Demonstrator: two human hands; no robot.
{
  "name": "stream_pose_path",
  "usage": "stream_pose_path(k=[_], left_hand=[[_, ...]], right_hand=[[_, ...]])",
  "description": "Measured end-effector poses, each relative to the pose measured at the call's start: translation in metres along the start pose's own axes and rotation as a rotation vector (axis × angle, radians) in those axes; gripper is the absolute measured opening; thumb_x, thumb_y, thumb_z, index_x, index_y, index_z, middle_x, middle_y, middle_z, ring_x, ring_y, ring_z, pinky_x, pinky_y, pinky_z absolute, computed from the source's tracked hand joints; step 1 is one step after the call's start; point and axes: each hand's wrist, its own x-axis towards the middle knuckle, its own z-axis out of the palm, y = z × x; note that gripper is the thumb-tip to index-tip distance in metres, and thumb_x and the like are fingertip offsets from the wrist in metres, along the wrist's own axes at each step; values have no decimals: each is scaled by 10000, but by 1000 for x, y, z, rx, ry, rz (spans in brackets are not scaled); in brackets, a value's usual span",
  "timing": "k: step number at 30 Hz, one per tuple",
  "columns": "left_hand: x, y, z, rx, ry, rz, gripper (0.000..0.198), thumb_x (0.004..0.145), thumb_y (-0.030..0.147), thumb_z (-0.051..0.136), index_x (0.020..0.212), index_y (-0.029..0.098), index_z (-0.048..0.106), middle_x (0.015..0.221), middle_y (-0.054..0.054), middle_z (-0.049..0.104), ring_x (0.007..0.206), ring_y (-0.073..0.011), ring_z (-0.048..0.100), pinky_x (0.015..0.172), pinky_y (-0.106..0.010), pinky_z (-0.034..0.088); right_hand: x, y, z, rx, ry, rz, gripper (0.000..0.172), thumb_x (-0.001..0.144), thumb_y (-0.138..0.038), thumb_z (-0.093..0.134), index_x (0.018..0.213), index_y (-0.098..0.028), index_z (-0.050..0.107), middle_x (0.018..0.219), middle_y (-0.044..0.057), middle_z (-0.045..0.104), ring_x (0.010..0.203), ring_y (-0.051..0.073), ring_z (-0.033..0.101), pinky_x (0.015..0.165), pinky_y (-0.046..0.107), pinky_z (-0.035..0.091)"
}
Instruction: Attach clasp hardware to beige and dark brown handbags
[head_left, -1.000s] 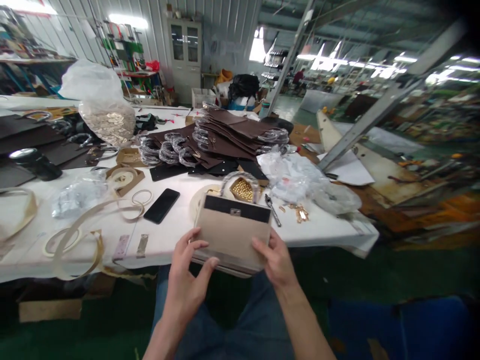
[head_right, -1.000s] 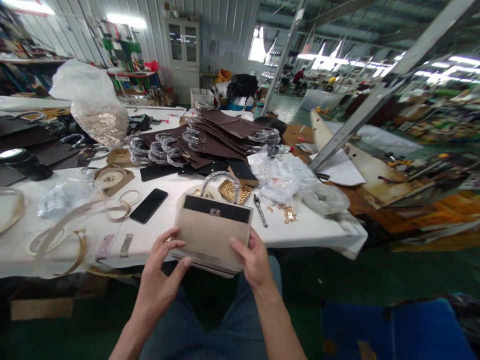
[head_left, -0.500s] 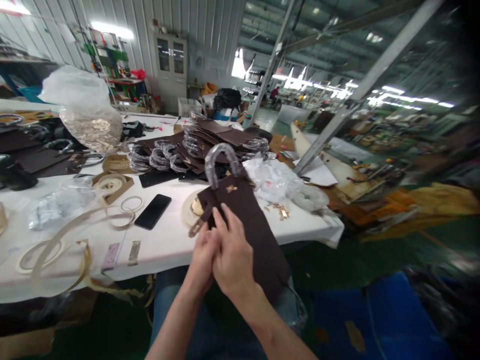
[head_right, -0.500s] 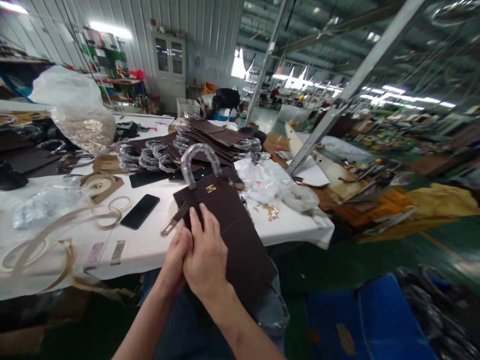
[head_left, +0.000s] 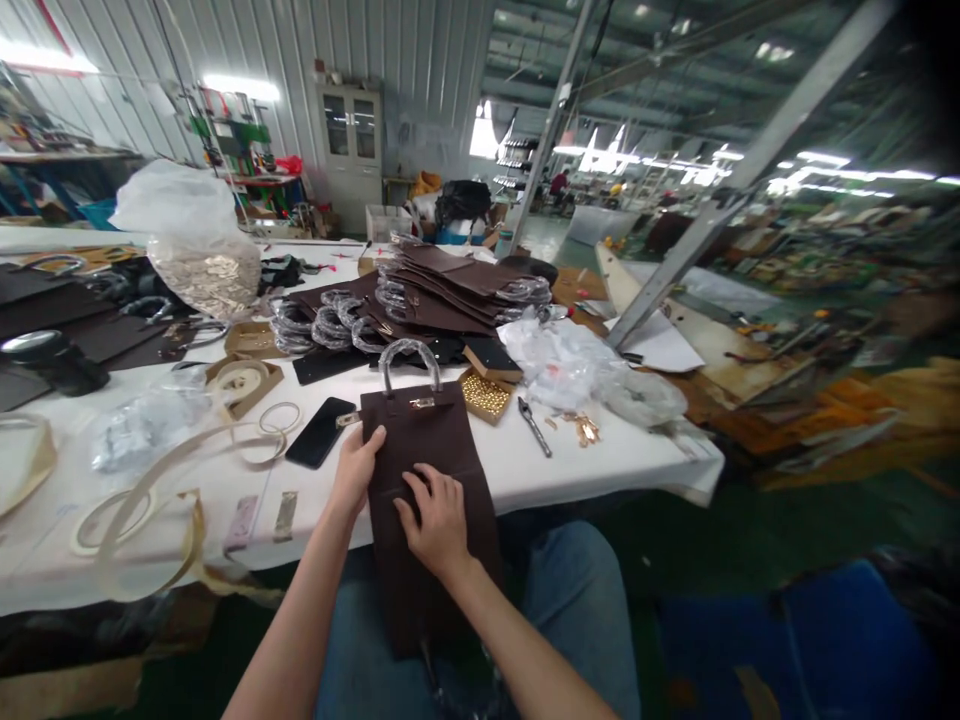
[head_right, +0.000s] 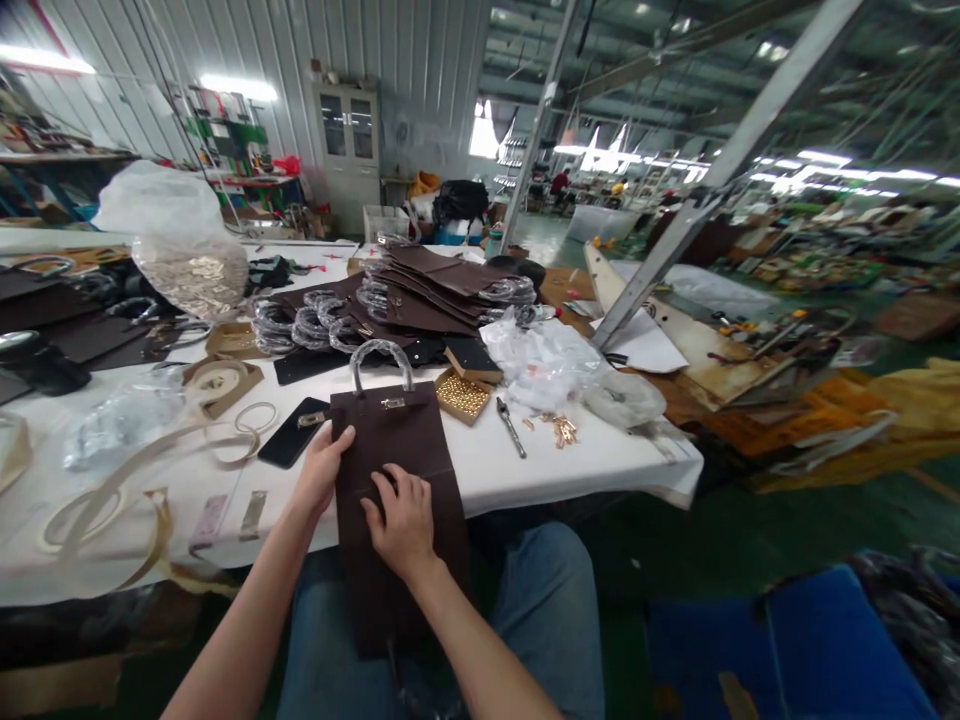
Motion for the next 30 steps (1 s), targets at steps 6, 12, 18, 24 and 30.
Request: stream_pose_path(k=[6, 12, 18, 24, 30], left_hand=[[2, -24, 1, -48, 81, 42, 568, 946, 559, 840, 1347, 159, 788, 1331, -148, 805, 1192, -331, 757, 1092, -462, 596], [-8, -17, -2, -127, -22, 55, 657, 953, 568, 862, 1467, 180, 734, 1362, -151, 801, 1226, -341, 764, 1109, -484, 606], [-6, -26, -5, -123, 43, 61, 658, 962, 575, 848, 1484, 194, 719, 1411, -151, 786, 1241, -334, 767, 1115, -498, 615], [-8, -23, 2, -58, 59, 32, 637, 937, 580, 865, 1423, 183, 756, 1336, -146, 814, 1194, -344, 781, 1096, -512, 633], [-9, -29, 5, -6, 178, -111, 652, 825, 563, 941, 1382, 255, 798, 1221, -70, 846, 1089, -352, 809, 1109, -612, 644]], right_hand=[[-3, 32, 13, 33, 20, -101, 363, 1137, -366, 649, 1473, -239, 695, 1474, 149, 696, 1268, 328, 650, 1085, 514, 475], [-8, 35, 3, 82, 32, -197, 402, 1120, -437, 706, 1456, -218, 685, 1469, 173, 682, 1285, 337, 646, 1097, 512, 479], [-113, 82, -28, 124, -538, -485, 223, 1102, -441, 729, 1120, -219, 746, 973, 73, 729, 936, 260, 683, 971, 422, 527], [-141, 153, -20, -155, -837, 34, 781, 882, -53, 688, 1644, -195, 593, 1626, 197, 618, 1459, 347, 613, 1267, 478, 431], [-117, 142, -42, -85, -749, 181, 485, 980, -321, 811, 1450, -229, 736, 1403, 150, 761, 1333, 362, 716, 1178, 472, 539]])
